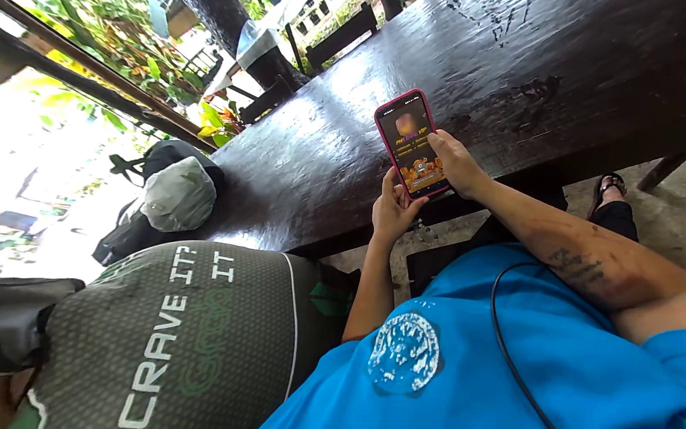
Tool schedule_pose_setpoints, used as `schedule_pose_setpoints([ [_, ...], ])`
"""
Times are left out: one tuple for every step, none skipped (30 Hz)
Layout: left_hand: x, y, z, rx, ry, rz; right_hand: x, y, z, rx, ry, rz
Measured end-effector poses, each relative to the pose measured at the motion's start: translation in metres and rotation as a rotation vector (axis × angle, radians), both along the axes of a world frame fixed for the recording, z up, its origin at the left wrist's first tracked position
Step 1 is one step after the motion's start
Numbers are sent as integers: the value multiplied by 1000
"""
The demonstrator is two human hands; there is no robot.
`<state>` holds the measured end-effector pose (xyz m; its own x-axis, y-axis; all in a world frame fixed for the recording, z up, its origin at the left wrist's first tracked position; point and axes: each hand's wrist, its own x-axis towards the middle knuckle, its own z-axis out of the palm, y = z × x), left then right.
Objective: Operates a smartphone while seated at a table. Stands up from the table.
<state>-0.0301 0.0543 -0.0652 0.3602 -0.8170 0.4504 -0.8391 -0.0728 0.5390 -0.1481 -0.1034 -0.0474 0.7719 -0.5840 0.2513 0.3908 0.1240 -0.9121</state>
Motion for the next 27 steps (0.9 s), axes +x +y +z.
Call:
schedule_pose_setpoints([
  [0, 0, 0, 0, -1, -2, 0, 0, 0, -10, 2, -4],
  [0, 0, 0, 2, -1, -4, 1, -1, -1, -17, 4, -10],
  [0, 0, 0, 4, 0, -5, 1, -1, -1, -20, 6, -13],
  [0, -1, 0, 2, -1, -6, 0, -1, -1, -19, 8, -13],
  [0, -1, 0, 3, 1, -8, 0, -2, 0, -17, 9, -13],
  [-1, -1, 1, 5, 4, -9, 0, -2, 0, -17, 9, -13],
  [-2, -1, 2, 7, 10, -9, 0, -2, -1, -15, 9, -14],
  [-2, -1, 2, 14, 19, -8, 0, -2, -1, -13, 10, -13],
  [-1, -1, 3, 24, 31, -6, 1, -2, -1, -9, 17, -11],
  [0, -1, 5, 40, 54, -3, 1, -2, 0, -13, 31, -11],
  [1, -2, 7, 58, 81, 2, 0, -2, 2, -29, 57, -12],
  [3, -2, 10, 85, 116, 8, -1, -2, 4, -51, 91, -21],
  [4, -4, 14, 115, 152, 15, -2, -2, 6, -76, 125, -29],
  [5, -5, 17, 145, 195, 21, -1, -3, 6, -101, 148, -42],
  [6, -7, 22, 170, 246, 25, 1, -4, 5, -130, 176, -62],
  [7, -8, 26, 190, 303, 20, 5, -6, 4, -161, 213, -84],
  [8, -10, 29, 199, 366, 15, 6, -7, 3, -186, 259, -88],
  [9, -11, 33, 206, 431, 12, 7, -8, 3, -206, 298, -88],
  [10, -13, 36, 218, 487, 11, 7, -8, 3, -217, 323, -79],
  [10, -15, 39, 230, 519, 14, 5, -8, 5, -229, 342, -72],
  [9, -17, 42, 241, 531, 19, 2, -6, 7, -246, 361, -69],
  [8, -18, 44, 255, 534, 28, 1, -5, 8, -259, 377, -62],
  [6, -20, 46, 266, 532, 38, 1, -5, 8, -269, 388, -53],
  [4, -21, 49, 275, 530, 42, 1, -6, 10, -279, 398, -38],
  [2, -22, 50, 280, 524, 48, 1, -7, 12, -291, 406, -25],
  [1, -22, 52, 291, 514, 56, 2, -7, 13, -302, 406, -18],
  [2, -21, 52, 306, 499, 71, 4, -6, 14, -320, 404, -14],
])
